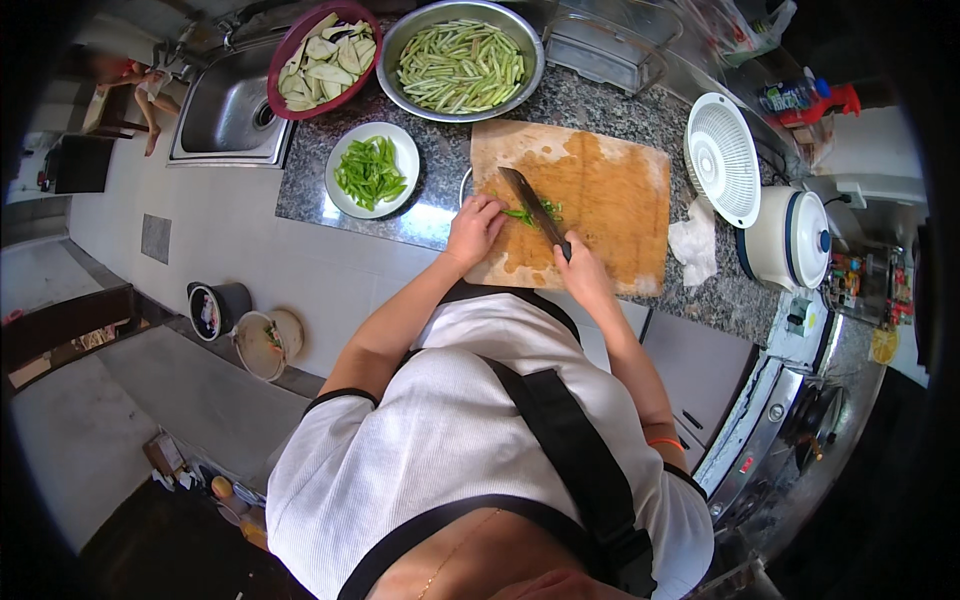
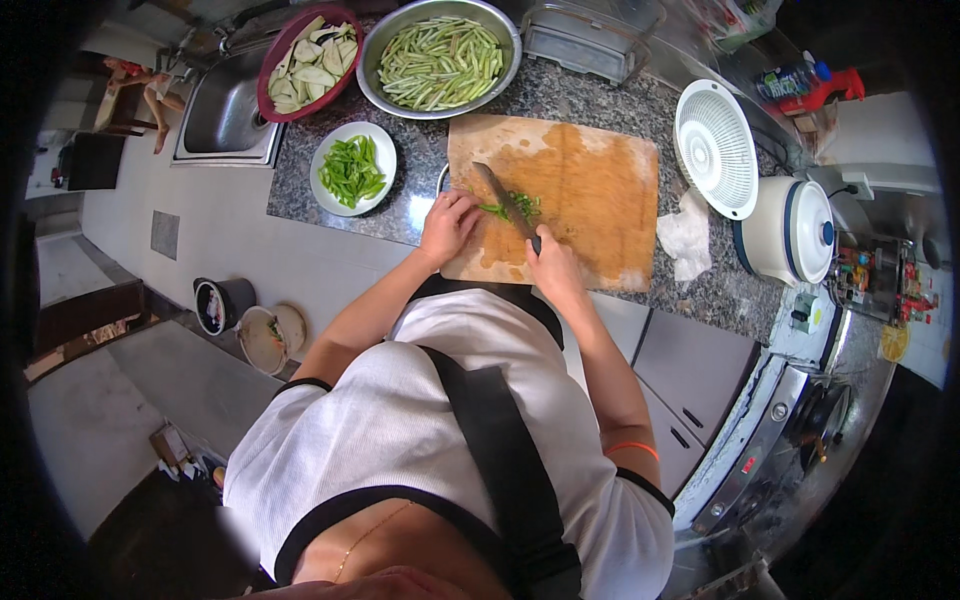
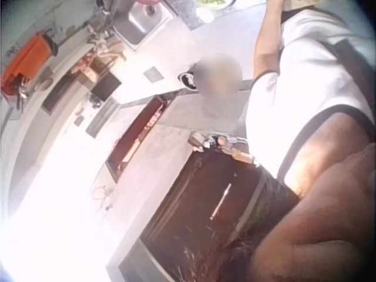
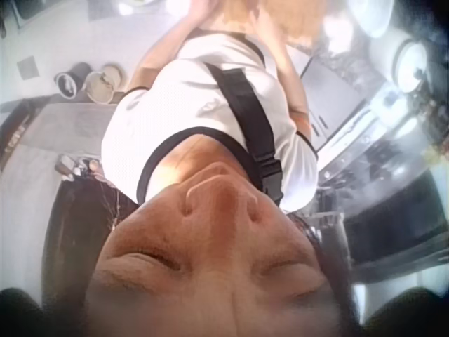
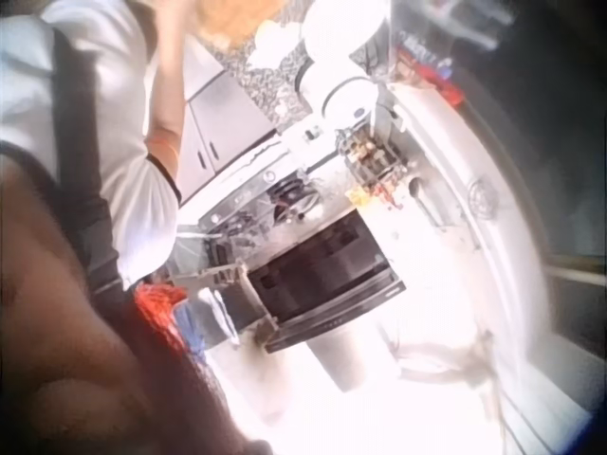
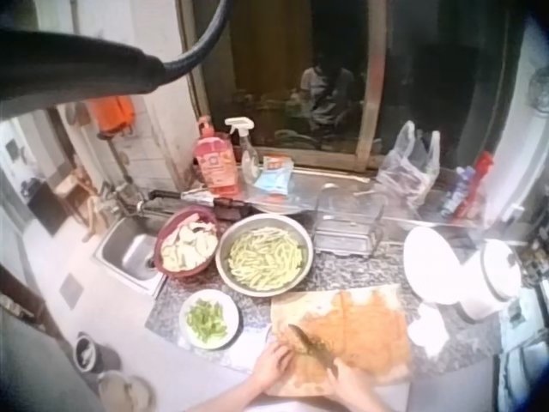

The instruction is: The person slices green chili peppers into thin strips on a wooden cutting board using a cleaver. The sliced peppers are transferred to a white plate. The person also handles green beans from a metal bowl, placing them on the cutting board.

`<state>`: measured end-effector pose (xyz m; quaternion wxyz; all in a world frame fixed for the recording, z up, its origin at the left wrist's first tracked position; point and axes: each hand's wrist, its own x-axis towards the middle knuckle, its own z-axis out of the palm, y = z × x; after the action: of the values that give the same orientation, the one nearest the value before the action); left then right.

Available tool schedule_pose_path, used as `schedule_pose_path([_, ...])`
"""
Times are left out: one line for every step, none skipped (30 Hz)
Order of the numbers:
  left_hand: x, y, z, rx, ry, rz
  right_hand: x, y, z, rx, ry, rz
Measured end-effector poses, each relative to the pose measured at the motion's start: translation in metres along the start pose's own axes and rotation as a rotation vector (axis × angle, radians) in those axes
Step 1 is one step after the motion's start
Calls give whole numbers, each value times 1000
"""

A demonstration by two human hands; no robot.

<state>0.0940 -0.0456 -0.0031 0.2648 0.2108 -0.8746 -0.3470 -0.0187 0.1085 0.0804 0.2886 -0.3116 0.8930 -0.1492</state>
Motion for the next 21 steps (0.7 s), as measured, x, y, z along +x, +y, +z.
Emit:
schedule_pose_path([-2,-2,0,20,1,-33,0,1,3,-7,-10,-1])
schedule_pose_path([-3,-4,1,20,6,-39,-1,2,6,-7,-5,-16])
schedule_pose_path([-3,-6,2,22,-1,-31,0,3,9,-8,-1,-33])
schedule_pose_path([-2,-8,4,24,-7,-22,1,4,13,-8,4,-49])
schedule_pose_path([-2,-9,5,27,-14,-13,3,6,18,-22,7,-44])
schedule_pose_path([-3,-10,7,35,-25,-9,6,8,23,-34,11,-37])
schedule_pose_path([-3,-11,8,43,-37,-5,8,9,27,-46,16,-30])
schedule_pose_path([-4,-12,9,51,-49,0,11,8,30,-31,21,-34])
schedule_pose_path([-4,-13,11,44,-62,22,13,5,33,-17,26,-36])
schedule_pose_path([-3,-13,12,37,-75,45,15,4,34,-2,31,-38])
schedule_pose_path([-4,-14,14,30,-89,68,16,3,35,-7,32,-46])
schedule_pose_path([-4,-14,15,45,-91,76,17,3,32,-14,39,-55])
schedule_pose_path([-4,-14,15,61,-92,84,18,2,30,-20,45,-65])
schedule_pose_path([-4,-14,16,76,-94,91,16,0,26,-12,41,-52])
schedule_pose_path([-4,-14,16,66,-97,87,11,-4,18,-3,34,-37])
schedule_pose_path([-3,-14,16,57,-101,82,7,-7,14,6,27,-22])
schedule_pose_path([-4,-14,16,49,-104,76,7,-7,15,-15,12,-36])
schedule_pose_path([-3,-13,16,49,-103,82,8,-7,16,-36,-1,-50])
schedule_pose_path([-2,-13,15,49,-101,88,9,-7,16,-56,-14,-64])
schedule_pose_path([-2,-12,15,49,-100,93,13,-7,20,-44,-4,-61])
schedule_pose_path([-2,-12,15,44,-106,92,20,-9,26,-30,6,-61])
